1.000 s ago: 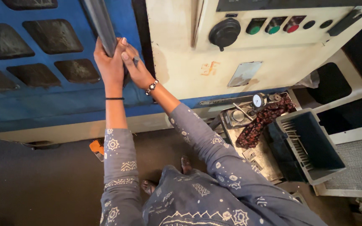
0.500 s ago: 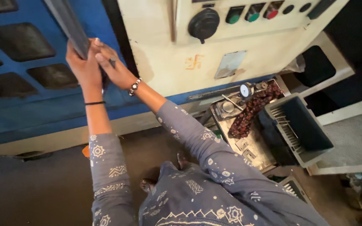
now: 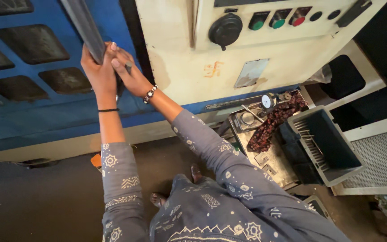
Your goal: The person wipes metal rods with a cloth, then opens a machine door to remove metal shavings and place them in a bin. The person repeats this cycle several times, wiping each rod and clearing the machine interior before closing the door.
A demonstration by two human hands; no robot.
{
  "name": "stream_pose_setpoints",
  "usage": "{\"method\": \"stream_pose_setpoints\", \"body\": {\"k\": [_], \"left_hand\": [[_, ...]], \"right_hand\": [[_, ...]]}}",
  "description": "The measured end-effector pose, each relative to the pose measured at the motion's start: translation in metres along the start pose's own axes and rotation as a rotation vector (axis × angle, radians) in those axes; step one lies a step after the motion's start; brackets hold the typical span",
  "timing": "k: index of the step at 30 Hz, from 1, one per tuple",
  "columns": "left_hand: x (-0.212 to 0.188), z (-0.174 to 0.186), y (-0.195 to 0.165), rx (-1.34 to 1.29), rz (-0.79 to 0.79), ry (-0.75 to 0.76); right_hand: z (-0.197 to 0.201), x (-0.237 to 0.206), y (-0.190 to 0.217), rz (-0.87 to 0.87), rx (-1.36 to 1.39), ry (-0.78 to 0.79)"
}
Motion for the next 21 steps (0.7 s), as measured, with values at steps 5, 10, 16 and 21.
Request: {"method": "stream_pose_setpoints", "body": {"k": [5,10,16,21], "left_hand": [[0.001,-0.001,-0.002,-0.013,0.011,0.003],[-0.001,0.000,-0.004,0.018,-0.009,0.007],[0.001,0.005,0.008,0.108,0.020,-0.013],[0.002,0.010,0.017,-0.006,-0.053,0.015]], "right_hand": [[0.000,-0.001,-0.003,0.000,-0.017,-0.005],[0.000,-0.002,-0.003,-0.004,-0.005,-0.011],[-0.002,0.001,-0.002,0.060,-0.009,-0.039],[-0.006,-0.001,0.002,0.064,-0.045,-0.062]]}}
Point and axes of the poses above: each hand's wrist, its own x-axis towards the middle knuckle, its own z-axis out of the back of the hand, y = z × x, the point moved 4 cm from there along x, towards the middle knuckle, and after that the axes turned 2 degrees about -y, right-handed, at the moved point
